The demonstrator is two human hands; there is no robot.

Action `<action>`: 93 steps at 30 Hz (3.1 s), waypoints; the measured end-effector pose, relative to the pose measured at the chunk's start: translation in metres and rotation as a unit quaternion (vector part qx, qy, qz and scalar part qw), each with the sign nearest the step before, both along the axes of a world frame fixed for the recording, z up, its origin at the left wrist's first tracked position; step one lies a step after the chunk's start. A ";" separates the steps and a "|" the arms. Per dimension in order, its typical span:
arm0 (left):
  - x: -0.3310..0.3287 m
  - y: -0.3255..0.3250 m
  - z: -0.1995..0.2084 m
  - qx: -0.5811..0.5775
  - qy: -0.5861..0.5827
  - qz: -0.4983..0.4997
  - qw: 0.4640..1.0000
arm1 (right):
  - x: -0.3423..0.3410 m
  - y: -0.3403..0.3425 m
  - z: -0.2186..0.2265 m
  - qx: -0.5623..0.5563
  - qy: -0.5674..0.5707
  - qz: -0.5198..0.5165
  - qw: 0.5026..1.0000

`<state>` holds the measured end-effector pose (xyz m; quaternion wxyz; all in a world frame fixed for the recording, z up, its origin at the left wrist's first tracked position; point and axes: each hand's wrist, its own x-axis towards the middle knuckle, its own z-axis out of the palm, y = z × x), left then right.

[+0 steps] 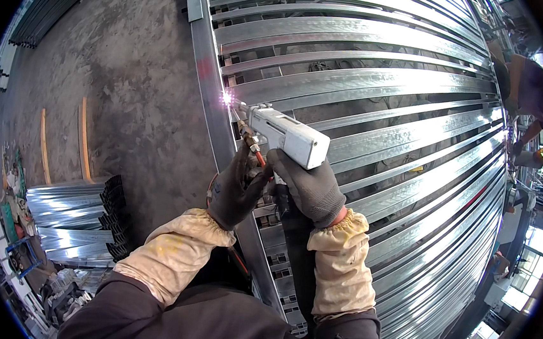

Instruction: The person uses a handheld welding tool to join metal bars on a large metal frame structure. They systematically move the tool along the seams of the frame, creating bright sparks and fusing the metal components together.

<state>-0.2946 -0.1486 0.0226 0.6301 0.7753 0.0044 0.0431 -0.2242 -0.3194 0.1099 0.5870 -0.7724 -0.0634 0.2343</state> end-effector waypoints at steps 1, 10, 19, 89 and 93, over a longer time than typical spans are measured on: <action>0.000 0.000 0.000 0.006 -0.005 0.002 1.000 | 0.000 0.001 0.002 -0.003 0.021 -0.006 1.000; -0.001 0.001 0.000 -0.031 0.001 -0.009 0.999 | -0.001 0.003 0.009 -0.021 0.000 -0.005 1.000; -0.001 0.000 -0.012 -0.010 -0.024 0.002 1.000 | -0.004 0.001 0.007 -0.012 0.006 -0.009 1.000; 0.007 0.005 -0.004 0.020 0.006 -0.029 0.999 | 0.009 0.012 -0.012 0.028 -0.115 -0.005 0.993; 0.007 0.007 0.000 0.004 0.043 -0.037 0.998 | 0.010 0.008 -0.007 0.004 -0.081 0.026 0.996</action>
